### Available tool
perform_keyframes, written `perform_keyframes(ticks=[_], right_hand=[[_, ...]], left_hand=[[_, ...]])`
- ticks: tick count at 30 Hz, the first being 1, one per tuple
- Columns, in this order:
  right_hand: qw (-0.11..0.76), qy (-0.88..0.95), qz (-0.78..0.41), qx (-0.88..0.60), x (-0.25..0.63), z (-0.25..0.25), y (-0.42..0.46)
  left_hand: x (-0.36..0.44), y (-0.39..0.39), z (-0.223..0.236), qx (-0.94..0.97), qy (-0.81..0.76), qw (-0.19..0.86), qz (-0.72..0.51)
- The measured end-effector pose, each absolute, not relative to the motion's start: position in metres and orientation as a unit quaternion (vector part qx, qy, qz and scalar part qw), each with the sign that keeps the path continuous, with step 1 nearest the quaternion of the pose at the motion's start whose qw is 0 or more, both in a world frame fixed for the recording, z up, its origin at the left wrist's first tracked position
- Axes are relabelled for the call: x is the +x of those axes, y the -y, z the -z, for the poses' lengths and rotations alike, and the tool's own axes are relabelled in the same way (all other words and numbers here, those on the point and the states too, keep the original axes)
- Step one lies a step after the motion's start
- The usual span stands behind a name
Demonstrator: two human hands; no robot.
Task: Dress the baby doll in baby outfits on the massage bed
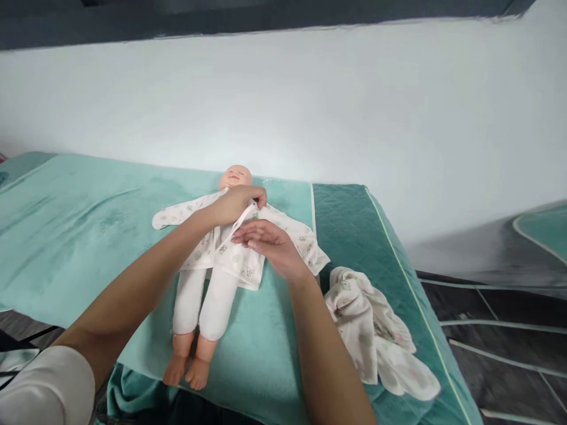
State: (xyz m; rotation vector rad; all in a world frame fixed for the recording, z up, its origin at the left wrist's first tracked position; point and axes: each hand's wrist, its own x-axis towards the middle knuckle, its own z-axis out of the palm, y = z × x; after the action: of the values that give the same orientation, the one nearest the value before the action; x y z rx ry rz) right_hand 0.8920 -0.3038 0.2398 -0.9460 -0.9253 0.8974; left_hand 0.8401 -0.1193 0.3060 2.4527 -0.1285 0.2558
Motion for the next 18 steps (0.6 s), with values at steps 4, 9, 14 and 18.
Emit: perform_keyframes(ticks=[4, 9, 14, 18], right_hand=[[0.644, 0.454, -0.337, -0.515, 0.89, -0.233, 0.304], [0.578, 0.503, -0.156, -0.623, 0.889, -0.23, 0.305], [0.559, 0.446, 0.017, -0.699, 0.901, -0.216, 0.298], [0.587, 0.416, -0.046, -0.693, 0.906, -0.21, 0.298]], left_hand=[[0.833, 0.107, -0.299, 0.936, -0.132, 0.231, -0.231], [0.825, 0.097, -0.289, 0.913, -0.204, 0.23, -0.268], [0.788, 0.091, -0.26, 0.849, -0.176, 0.336, -0.369], [0.727, 0.081, -0.219, 0.835, -0.261, 0.274, -0.399]])
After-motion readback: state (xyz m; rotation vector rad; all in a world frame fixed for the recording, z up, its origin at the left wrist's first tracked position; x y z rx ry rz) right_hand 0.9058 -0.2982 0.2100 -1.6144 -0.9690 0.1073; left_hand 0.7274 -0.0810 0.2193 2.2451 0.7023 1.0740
